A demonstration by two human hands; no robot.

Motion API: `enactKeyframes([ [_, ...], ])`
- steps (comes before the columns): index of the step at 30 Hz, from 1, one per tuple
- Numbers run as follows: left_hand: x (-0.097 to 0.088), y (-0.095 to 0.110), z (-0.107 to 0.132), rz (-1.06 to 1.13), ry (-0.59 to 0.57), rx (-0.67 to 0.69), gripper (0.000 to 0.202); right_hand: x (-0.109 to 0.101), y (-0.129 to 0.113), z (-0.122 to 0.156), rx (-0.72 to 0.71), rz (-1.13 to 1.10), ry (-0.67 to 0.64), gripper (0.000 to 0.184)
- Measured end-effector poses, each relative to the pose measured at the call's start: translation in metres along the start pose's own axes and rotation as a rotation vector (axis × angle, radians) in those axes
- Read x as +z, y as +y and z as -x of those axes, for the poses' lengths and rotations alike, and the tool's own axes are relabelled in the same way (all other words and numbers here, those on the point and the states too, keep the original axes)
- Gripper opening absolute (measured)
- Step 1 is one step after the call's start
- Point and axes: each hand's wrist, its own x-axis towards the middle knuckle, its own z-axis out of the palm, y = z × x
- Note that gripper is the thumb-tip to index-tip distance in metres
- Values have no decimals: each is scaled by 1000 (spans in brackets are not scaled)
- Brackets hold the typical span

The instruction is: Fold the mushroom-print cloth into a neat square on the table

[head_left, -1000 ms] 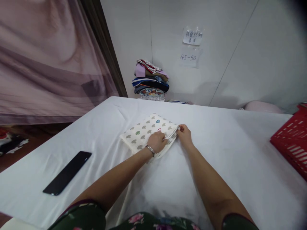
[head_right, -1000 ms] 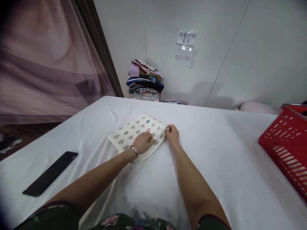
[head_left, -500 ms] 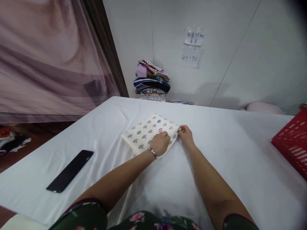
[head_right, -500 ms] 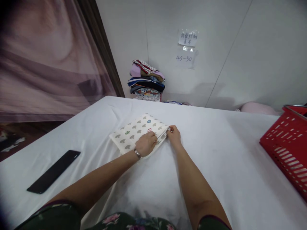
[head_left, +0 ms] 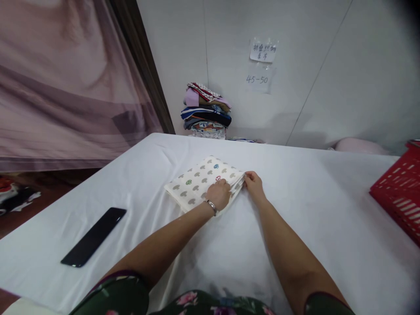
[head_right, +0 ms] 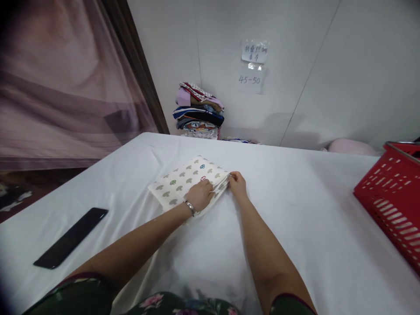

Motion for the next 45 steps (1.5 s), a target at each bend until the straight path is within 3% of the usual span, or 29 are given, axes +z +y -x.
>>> enactKeyframes([
  [5, 1, -6, 5, 189, 106, 82, 12, 1, 1, -1, 36, -28, 5, 18],
  [11, 9, -4, 7, 143, 56, 106, 9, 0, -3, 2, 51, -28, 3, 17],
  [18, 9, -6, 9, 219, 124, 137, 10, 1, -4, 1, 60, -36, 7, 21],
  [25, 15, -2, 4, 63, 25, 112, 11, -1, -6, 2, 58, -40, -1, 24],
  [30, 15, -2, 8, 39, 53, 124, 12, -1, -8, 3, 54, -46, 20, 26],
  [40, 15, -1, 11, 25, 49, 146, 8, -1, -12, 6, 18, 51, 2, 50],
  [45, 16, -3, 13, 43, 54, 152, 9, 0, -19, 7, 19, 104, -33, 50],
])
